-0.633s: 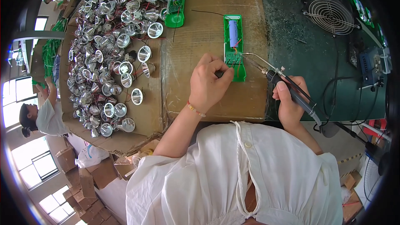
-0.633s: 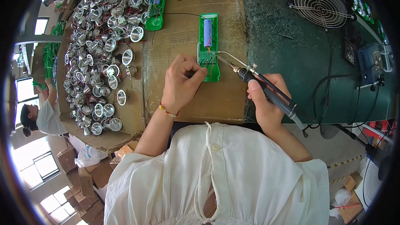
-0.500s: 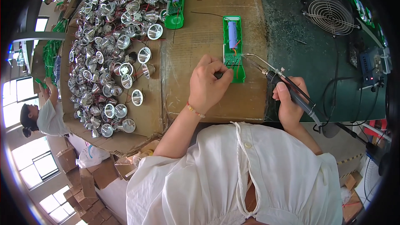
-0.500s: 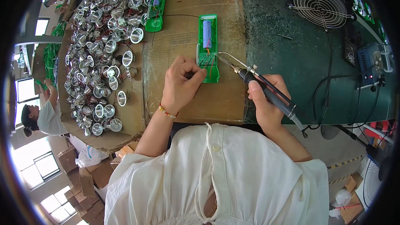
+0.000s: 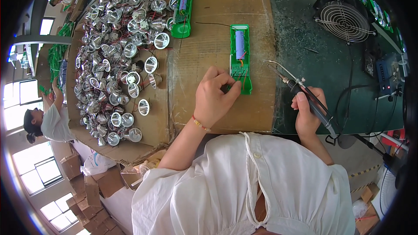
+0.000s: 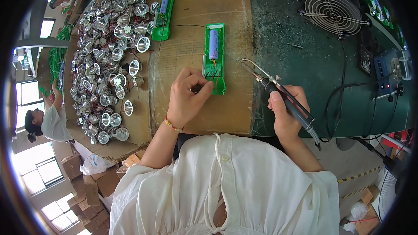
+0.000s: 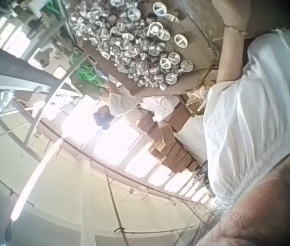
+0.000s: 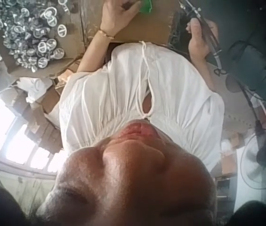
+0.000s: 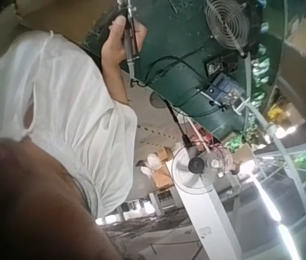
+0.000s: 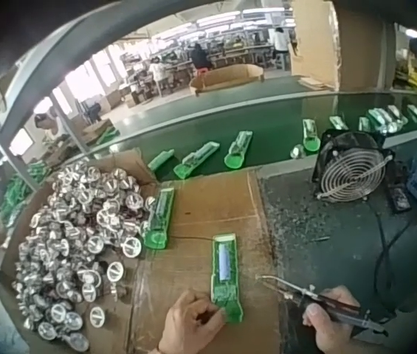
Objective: Soldering wires and components onto a PCB housed in a green plastic casing at an assembly line.
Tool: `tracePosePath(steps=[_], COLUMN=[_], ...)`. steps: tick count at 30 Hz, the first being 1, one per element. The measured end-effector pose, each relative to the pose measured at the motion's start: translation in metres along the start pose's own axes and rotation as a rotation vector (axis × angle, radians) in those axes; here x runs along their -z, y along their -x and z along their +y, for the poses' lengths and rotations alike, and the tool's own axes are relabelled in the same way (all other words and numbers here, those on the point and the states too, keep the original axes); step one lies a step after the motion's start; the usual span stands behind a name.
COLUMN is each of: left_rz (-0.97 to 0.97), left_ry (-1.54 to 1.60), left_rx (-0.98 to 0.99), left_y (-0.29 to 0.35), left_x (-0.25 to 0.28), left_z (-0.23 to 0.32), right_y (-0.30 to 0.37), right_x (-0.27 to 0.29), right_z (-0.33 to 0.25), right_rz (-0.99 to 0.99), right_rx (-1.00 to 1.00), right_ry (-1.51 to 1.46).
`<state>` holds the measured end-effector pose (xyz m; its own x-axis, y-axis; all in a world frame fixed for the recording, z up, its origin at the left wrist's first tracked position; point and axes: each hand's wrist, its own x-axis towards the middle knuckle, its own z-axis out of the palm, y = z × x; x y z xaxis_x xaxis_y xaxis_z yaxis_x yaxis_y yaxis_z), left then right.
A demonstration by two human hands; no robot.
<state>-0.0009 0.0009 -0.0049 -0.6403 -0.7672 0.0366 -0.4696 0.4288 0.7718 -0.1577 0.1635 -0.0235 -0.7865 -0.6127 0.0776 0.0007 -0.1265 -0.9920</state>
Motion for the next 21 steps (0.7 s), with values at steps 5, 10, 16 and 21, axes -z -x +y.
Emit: tracePosePath(steps=[5,10,16,21], left_rz=[0.017,0.043,0.133,0.15], left_ry=[0.218,-0.023,-0.011,0.183], left_rx=[0.156,0.158,0.194,0.04], left_y=[0.01,0.004,0.005,0.002], left_x=[0.021,0.01,-0.002,-0.003], left_z=[0.003,0.005,0.004,-0.005], right_y=[-0.004,-0.011,-0.015,-0.009], right_x=[0.018,0.023,0.024,0.015], right_z=[-0.001,0.005,0.008,0.005], right_rz=[0.029,0.034,0.006,-0.048], right_rx=[0.036,0.021,0.013,0.018], right_ry=[0.0,0.105,0.068,-0.001])
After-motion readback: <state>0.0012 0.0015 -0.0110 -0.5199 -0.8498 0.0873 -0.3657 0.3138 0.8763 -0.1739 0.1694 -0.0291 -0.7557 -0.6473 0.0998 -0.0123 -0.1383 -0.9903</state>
